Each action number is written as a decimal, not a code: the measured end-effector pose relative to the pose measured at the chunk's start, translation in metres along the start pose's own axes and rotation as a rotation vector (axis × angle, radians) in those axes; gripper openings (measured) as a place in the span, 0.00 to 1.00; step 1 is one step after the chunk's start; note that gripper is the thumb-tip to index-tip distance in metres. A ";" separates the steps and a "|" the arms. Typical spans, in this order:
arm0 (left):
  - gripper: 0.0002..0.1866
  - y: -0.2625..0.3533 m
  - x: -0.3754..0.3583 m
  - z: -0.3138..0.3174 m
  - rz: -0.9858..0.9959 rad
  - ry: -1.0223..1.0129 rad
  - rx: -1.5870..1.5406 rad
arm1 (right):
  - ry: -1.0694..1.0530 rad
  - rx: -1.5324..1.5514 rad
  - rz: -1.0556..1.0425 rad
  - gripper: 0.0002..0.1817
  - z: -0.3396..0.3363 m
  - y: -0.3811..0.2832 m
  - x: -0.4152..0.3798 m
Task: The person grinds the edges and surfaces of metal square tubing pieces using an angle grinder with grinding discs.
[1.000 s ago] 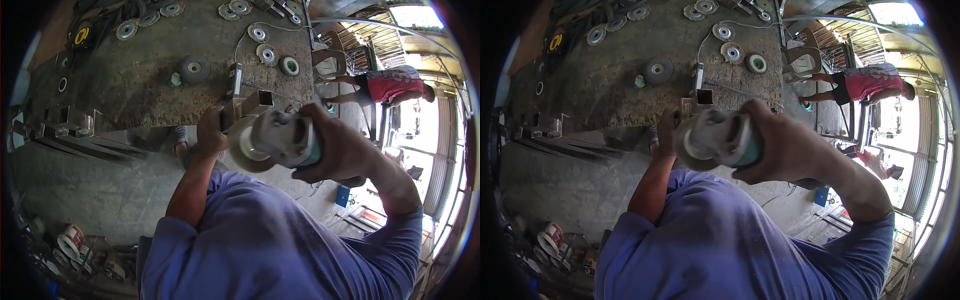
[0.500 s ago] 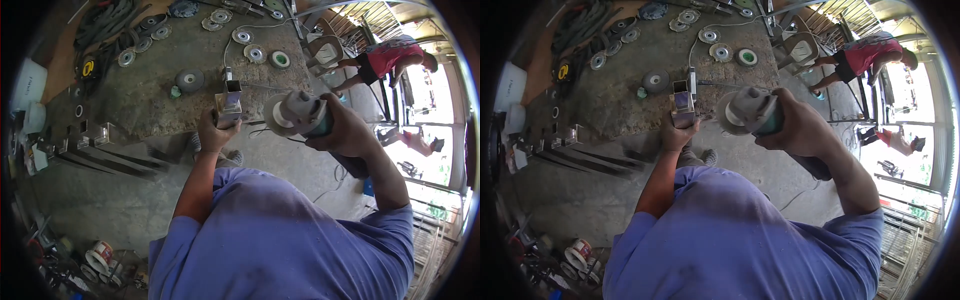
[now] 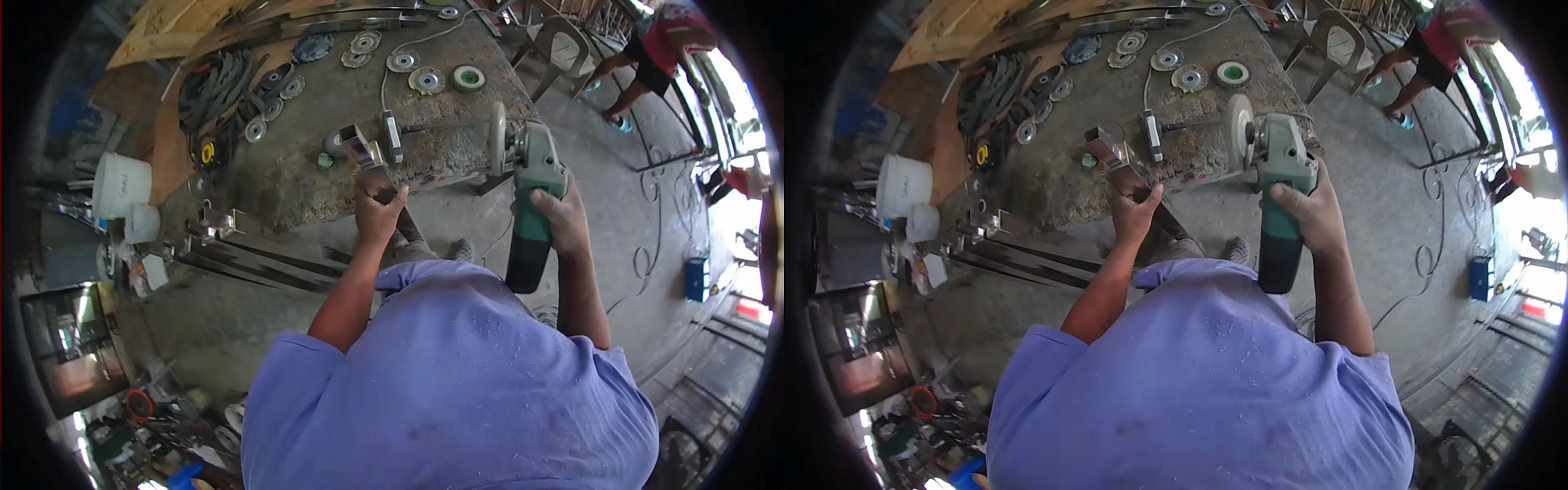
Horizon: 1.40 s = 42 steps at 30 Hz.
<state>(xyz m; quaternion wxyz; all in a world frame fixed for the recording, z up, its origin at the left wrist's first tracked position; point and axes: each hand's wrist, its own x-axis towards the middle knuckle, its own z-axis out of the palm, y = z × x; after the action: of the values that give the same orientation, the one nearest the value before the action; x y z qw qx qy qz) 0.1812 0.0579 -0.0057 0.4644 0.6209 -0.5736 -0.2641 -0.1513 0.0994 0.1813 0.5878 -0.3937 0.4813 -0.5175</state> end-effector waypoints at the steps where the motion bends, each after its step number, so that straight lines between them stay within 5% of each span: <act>1: 0.26 0.009 -0.001 -0.002 -0.058 -0.019 0.012 | -0.027 0.045 -0.022 0.43 -0.004 0.003 -0.001; 6: 0.13 0.049 0.004 -0.034 -0.226 -0.244 -0.307 | -0.038 0.293 -0.080 0.38 -0.039 0.036 -0.017; 14: 0.08 0.021 0.030 -0.089 -0.476 -0.448 -0.060 | 0.024 0.518 -0.008 0.39 -0.061 0.097 -0.039; 17: 0.11 0.006 0.030 -0.092 -0.494 -0.418 -0.132 | 0.017 0.565 -0.019 0.38 -0.060 0.102 -0.037; 20: 0.26 -0.013 0.024 -0.089 -0.407 -0.313 -0.086 | -0.003 0.596 -0.040 0.38 -0.060 0.102 -0.033; 24: 0.33 0.017 -0.005 -0.041 -0.025 0.021 -0.321 | -0.014 0.580 -0.063 0.39 -0.064 0.103 -0.032; 30: 0.25 0.039 0.008 -0.034 -0.331 -0.068 -0.330 | -0.037 0.568 -0.081 0.41 -0.067 0.102 -0.033; 42: 0.25 0.011 0.012 -0.076 -0.409 -0.229 -0.255 | -0.013 0.609 -0.041 0.43 -0.086 0.116 -0.050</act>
<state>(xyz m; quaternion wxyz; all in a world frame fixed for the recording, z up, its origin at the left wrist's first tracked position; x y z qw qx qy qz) 0.2438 0.0680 0.0385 0.4079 0.6265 -0.4471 -0.4911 -0.2089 0.1700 0.0580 0.6715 -0.2123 0.2922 -0.6470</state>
